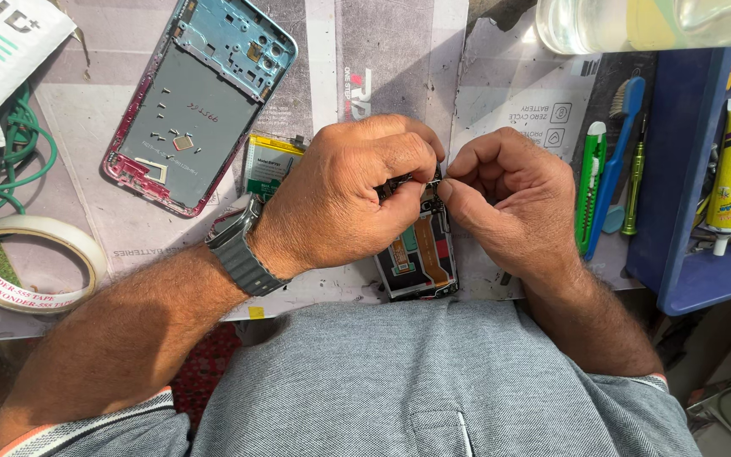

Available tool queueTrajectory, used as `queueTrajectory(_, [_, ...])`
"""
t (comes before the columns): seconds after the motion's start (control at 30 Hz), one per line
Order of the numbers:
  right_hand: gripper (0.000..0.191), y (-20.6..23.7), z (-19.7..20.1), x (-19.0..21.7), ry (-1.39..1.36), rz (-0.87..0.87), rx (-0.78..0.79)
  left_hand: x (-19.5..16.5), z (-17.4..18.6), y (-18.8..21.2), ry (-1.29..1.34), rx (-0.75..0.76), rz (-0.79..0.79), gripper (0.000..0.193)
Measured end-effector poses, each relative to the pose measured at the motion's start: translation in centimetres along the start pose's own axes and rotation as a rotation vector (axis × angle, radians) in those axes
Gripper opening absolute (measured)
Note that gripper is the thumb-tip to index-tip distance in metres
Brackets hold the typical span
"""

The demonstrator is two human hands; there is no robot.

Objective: The person uses a small metal tool to carefully pry and adjust components inside a disassembled smartphone. The hands repeatedly lift and reposition internal parts and connectors while the phone remains open on the workbench.

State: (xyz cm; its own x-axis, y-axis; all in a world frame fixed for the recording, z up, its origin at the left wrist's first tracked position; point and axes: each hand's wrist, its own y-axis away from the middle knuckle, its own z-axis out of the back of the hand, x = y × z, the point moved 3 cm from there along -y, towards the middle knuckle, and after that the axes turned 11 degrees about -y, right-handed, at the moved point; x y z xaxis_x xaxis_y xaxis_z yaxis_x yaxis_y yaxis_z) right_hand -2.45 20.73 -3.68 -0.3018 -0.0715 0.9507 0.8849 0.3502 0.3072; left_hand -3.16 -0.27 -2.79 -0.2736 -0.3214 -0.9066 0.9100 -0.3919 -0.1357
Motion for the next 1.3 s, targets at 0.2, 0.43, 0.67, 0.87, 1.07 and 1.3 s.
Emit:
queueTrajectory(0.2, [0.015, 0.0, -0.1, 0.0, -0.018, 0.017, 0.002, 0.0, -0.1, 0.1, -0.014, -0.033, 0.000, 0.006])
queueTrajectory(0.43, [0.019, -0.4, -0.4, 0.0, 0.057, 0.041, 0.016, 0.0, -0.3, 0.1, -0.017, -0.024, 0.020, 0.005])
queueTrajectory(0.67, [0.020, -0.3, -0.5, 0.1, 0.040, 0.017, -0.017, -0.4, -0.1, 0.0, -0.002, -0.043, 0.009, 0.013])
queueTrajectory(0.87, [0.020, -0.4, -0.2, 0.2, -0.009, 0.003, -0.010, 0.6, -0.1, 0.1, 0.199, 0.056, 0.194, 0.026])
queueTrajectory(1.07, [0.020, -0.4, -0.3, 0.3, -0.030, -0.016, -0.019, 0.8, -0.1, 0.3, 0.217, 0.045, 0.163, 0.028])
queueTrajectory(1.3, [0.021, -0.3, -0.3, 0.3, -0.020, -0.024, -0.027, 0.3, 0.0, 0.2, 0.176, 0.078, 0.208, 0.023])
